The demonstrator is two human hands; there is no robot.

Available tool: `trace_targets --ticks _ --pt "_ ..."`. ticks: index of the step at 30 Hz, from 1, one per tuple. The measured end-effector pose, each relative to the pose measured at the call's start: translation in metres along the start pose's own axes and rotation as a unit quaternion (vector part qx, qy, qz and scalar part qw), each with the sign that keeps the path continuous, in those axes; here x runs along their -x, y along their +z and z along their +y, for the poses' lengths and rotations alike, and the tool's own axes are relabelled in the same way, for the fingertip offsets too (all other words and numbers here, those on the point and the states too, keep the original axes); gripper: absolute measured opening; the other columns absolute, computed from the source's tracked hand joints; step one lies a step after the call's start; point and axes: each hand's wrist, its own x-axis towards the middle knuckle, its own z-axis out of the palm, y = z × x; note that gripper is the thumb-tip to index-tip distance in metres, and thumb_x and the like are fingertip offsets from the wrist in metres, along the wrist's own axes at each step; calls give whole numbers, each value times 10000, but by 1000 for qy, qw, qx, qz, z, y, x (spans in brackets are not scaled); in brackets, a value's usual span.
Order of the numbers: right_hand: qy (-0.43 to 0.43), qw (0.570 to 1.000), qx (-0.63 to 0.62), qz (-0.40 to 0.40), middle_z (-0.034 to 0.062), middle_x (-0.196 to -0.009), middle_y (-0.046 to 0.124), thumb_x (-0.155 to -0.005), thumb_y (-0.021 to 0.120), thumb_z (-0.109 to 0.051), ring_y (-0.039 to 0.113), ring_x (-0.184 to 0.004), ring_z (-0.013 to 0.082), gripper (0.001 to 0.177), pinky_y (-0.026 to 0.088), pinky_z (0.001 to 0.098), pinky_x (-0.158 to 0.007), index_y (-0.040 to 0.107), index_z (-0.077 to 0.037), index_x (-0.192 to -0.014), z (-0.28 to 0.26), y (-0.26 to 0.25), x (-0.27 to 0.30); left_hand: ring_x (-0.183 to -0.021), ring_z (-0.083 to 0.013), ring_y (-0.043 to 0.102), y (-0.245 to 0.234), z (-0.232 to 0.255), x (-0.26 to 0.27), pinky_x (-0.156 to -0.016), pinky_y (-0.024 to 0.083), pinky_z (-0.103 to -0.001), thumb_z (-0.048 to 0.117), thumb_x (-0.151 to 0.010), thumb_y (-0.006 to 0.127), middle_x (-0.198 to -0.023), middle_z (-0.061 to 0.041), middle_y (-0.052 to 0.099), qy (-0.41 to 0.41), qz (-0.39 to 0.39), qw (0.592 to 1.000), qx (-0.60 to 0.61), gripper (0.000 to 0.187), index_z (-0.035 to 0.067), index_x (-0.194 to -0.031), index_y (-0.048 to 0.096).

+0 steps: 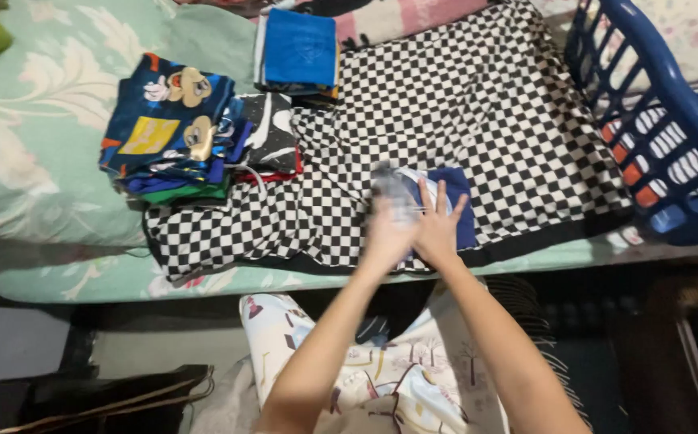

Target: Fold various articles of clothing, including a blue shirt and a striped tank top, on a bed.

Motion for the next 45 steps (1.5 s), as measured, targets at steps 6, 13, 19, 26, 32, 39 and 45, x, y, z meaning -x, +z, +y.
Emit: trace_targets --ticks 6,13,19,26,32,39,45 --pt "186 887 -421 40 59 -1424 671 -1056 460 -256 593 -1416 236 416 232 514 -1246 599 -101 -1416 83 54 59 -1120 -401 645 127 -22 -21 -959 520 -436 186 -807 759 -1230 -282 634 8 -139 988 -74 1011 -7 -1605 169" --pt "370 526 -757 119 131 -1266 699 -1024 524 -169 701 -1129 191 376 557 292 -962 608 43 -1323 91 -45 59 -1218 -436 558 86 41 1 -1017 464 -478 228 -731 792 -1418 -253 469 13 -238 946 -218 1126 22 -1618 128" --pt "374 629 -681 -16 111 -1075 684 -991 660 -157 566 -902 174 494 469 278 -743 597 57 -1433 60 -84 23 -1437 -413 331 52 15 34 -1107 276 -554 252 -523 968 -1544 -213 355 213 -155 901 -344 1251 92 -1539 255" --pt "194 526 -825 -74 117 -1186 714 -1001 622 -187 687 -1022 150 514 556 256 -894 525 47 -1448 3 -157 -7 -1283 -295 541 -9 22 32 -1089 440 -404 106 -733 782 -1419 -167 546 29 -10 995 94 952 62 -1553 300" --pt "116 743 -657 -51 129 -1372 583 -1001 655 -181 597 -1142 157 451 508 283 -913 608 -59 -1433 -18 -101 -24 -1346 -224 545 -98 -123 16 -1137 414 -330 35 -1094 575 -1513 -155 544 -26 230 948 217 540 22 -1576 333" --pt "-60 894 -444 16 176 -1385 612 -991 685 -266 564 -1236 316 472 439 410 -1041 595 -50 -1401 -65 -42 -52 -1210 -247 590 -152 -174 32 -1045 459 -365 -17 -918 515 -1332 -149 583 -107 307 926 190 680 112 -1547 290" --pt "17 922 -387 -23 108 -1168 694 -939 690 -323 563 -1111 315 347 453 411 -991 722 -139 -1231 -92 -47 -73 -1290 -269 543 -166 -97 7 -1103 379 -417 253 -1095 470 -1321 -177 670 -46 198 950 -237 334 91 -1317 660"
